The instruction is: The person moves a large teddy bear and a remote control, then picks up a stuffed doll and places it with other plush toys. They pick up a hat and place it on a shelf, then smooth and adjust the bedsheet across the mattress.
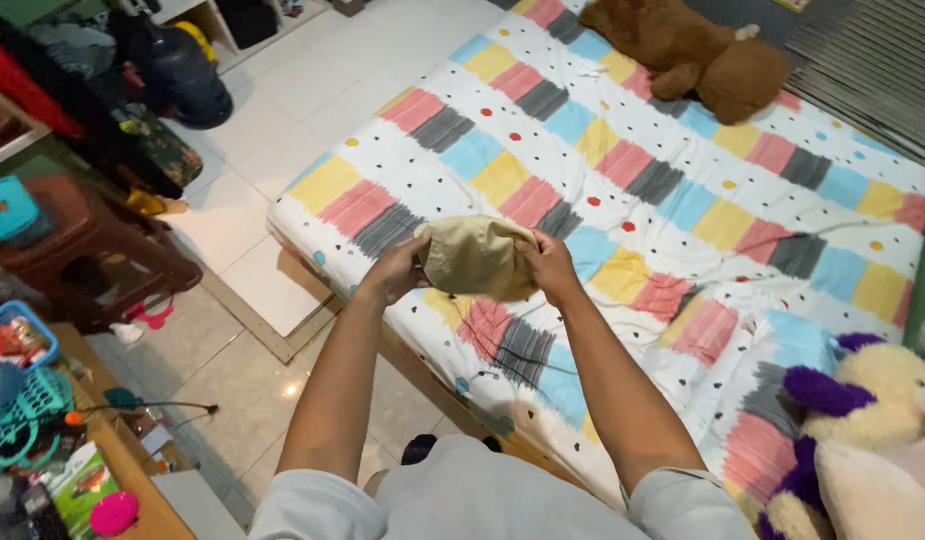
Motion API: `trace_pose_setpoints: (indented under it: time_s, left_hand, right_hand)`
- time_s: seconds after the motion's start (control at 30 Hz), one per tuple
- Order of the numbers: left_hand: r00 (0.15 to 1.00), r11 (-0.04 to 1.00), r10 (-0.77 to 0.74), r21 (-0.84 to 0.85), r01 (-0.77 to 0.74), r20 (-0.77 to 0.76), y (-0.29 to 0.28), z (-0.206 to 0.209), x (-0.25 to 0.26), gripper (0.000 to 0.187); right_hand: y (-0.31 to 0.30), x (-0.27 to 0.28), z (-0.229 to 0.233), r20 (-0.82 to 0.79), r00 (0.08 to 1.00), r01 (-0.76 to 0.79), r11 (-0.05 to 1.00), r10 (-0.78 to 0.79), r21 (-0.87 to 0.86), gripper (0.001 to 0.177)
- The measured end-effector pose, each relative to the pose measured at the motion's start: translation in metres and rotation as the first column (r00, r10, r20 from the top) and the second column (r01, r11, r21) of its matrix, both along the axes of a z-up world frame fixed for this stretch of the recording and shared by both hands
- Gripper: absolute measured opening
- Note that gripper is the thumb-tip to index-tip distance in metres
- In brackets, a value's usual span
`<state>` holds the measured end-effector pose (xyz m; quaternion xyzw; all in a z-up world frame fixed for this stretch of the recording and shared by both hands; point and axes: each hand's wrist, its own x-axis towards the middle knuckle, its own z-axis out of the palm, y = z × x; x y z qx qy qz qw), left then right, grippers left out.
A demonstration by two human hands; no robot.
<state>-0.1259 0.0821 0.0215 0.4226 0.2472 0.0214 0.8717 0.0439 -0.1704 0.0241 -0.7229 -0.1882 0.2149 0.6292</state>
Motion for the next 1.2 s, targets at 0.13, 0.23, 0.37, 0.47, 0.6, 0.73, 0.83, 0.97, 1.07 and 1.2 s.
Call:
trace_pose_setpoints:
  time_s: [0.13, 0.23, 0.37, 0.47, 0.6, 0.73, 0.83, 0.97, 1.07, 1.2]
  left_hand:
    - [0.986, 0.946, 0.0, 0.319, 0.055, -0.169, 0.005, 0.0, -0.039, 0.057]
    - [0.989, 0.865, 0.053, 0.5, 0.025, -0.142, -0.022, 0.013, -0.063, 0.077]
    - [0.987, 0.969, 0.154, 0.201, -0.144, -0.038, -0.09, 0.097, -0.091, 0.109]
    - [0.964, 0.961, 0.265, -0.087, -0.261, 0.038, -0.092, 0.131, -0.1, 0.125]
    - [0.826, 0.842, 0.539, -0.131, -0.523, 0.168, -0.039, -0.018, -0.083, 0.059]
    - [0.787, 0.747, 0.599, 0.25, -0.616, 0.149, -0.032, 0.023, -0.114, 0.104]
    - [0.782, 0.649, 0.542, 0.438, -0.622, 0.307, -0.018, 0.033, -0.132, 0.087]
    - [0.836, 0.651, 0.444, 0.524, -0.548, 0.323, 0.005, 0.003, -0.151, 0.052]
    - [0.822, 0.702, 0.515, 0.43, -0.567, 0.244, 0.017, 0.009, -0.167, 0.047]
    - [0.848, 0.742, 0.497, 0.415, -0.526, 0.185, 0.035, 0.027, -0.191, 0.071]
  right_hand:
    - [0.026, -0.022, 0.032, -0.119, 0.993, 0.035, 0.995, -0.023, 0.098, 0.017]
    - [0.047, -0.036, 0.039, -0.239, 0.971, 0.076, 0.972, -0.022, 0.222, 0.029]
    - [0.065, -0.055, 0.038, -0.249, 0.967, 0.101, 0.972, -0.047, 0.212, 0.027]
    - [0.074, -0.07, 0.038, -0.302, 0.953, 0.103, 0.965, -0.026, 0.243, 0.029]
    - [0.092, -0.069, 0.009, -0.327, 0.945, 0.082, 0.968, -0.001, 0.236, 0.028]
    - [0.107, -0.075, -0.023, -0.315, 0.946, -0.002, 0.972, 0.078, 0.235, 0.017]
    - [0.114, -0.079, -0.04, -0.29, 0.944, -0.098, 0.973, 0.158, 0.211, 0.023]
    - [0.118, -0.109, 0.002, -0.185, 0.929, -0.291, 0.942, 0.32, 0.169, 0.068]
    - [0.13, -0.107, 0.002, -0.169, 0.887, -0.423, 0.903, 0.43, 0.079, 0.05]
    - [0.153, -0.125, 0.011, -0.164, 0.854, -0.476, 0.869, 0.493, 0.134, 0.058]
